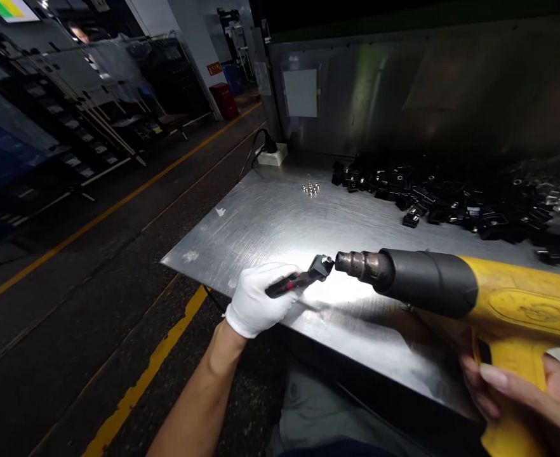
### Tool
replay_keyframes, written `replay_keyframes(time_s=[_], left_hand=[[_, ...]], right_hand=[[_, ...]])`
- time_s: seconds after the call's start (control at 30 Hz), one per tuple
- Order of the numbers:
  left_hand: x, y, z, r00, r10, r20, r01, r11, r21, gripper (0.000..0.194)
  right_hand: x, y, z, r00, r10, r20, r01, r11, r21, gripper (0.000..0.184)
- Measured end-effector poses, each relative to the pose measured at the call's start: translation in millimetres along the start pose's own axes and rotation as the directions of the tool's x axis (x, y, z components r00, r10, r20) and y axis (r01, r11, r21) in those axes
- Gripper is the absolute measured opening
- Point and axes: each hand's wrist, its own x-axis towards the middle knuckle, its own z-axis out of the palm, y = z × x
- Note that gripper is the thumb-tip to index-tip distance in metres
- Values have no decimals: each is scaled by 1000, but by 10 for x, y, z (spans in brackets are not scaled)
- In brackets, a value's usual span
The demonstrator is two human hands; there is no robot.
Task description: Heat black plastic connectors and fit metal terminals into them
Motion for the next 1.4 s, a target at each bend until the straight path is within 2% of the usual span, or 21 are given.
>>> replay_keyframes(time_s=[0.2, 0.5, 0.67, 0.97, 1.23, 1.4], left_hand=[[12, 21, 6, 998, 48, -32, -50, 998, -38, 8], [25, 71, -5, 999, 23, -31, -25, 998, -52, 9], [7, 59, -4, 1000, 14, -21, -14, 999, -38, 12], [9, 60, 10, 997, 54, -58, -58, 996, -64, 13], [4, 24, 24, 995, 61, -81, -66, 996, -61, 9], [12, 27, 14, 995, 66, -78, -70, 997, -45, 8]], right_hand=[[35, 41, -47, 1000, -22, 0, 22, 998, -62, 29], [34, 50, -59, 1000, 1, 14, -1, 1000, -28, 26], [80, 117, -91, 1000, 7, -18, -7, 1000, 8, 22], [49, 98, -79, 999, -46, 4, 46, 999, 0, 28], [30, 94, -66, 998, -38, -45, 39, 999, 28, 33], [14, 78, -63, 998, -37, -42, 35, 998, -56, 38]])
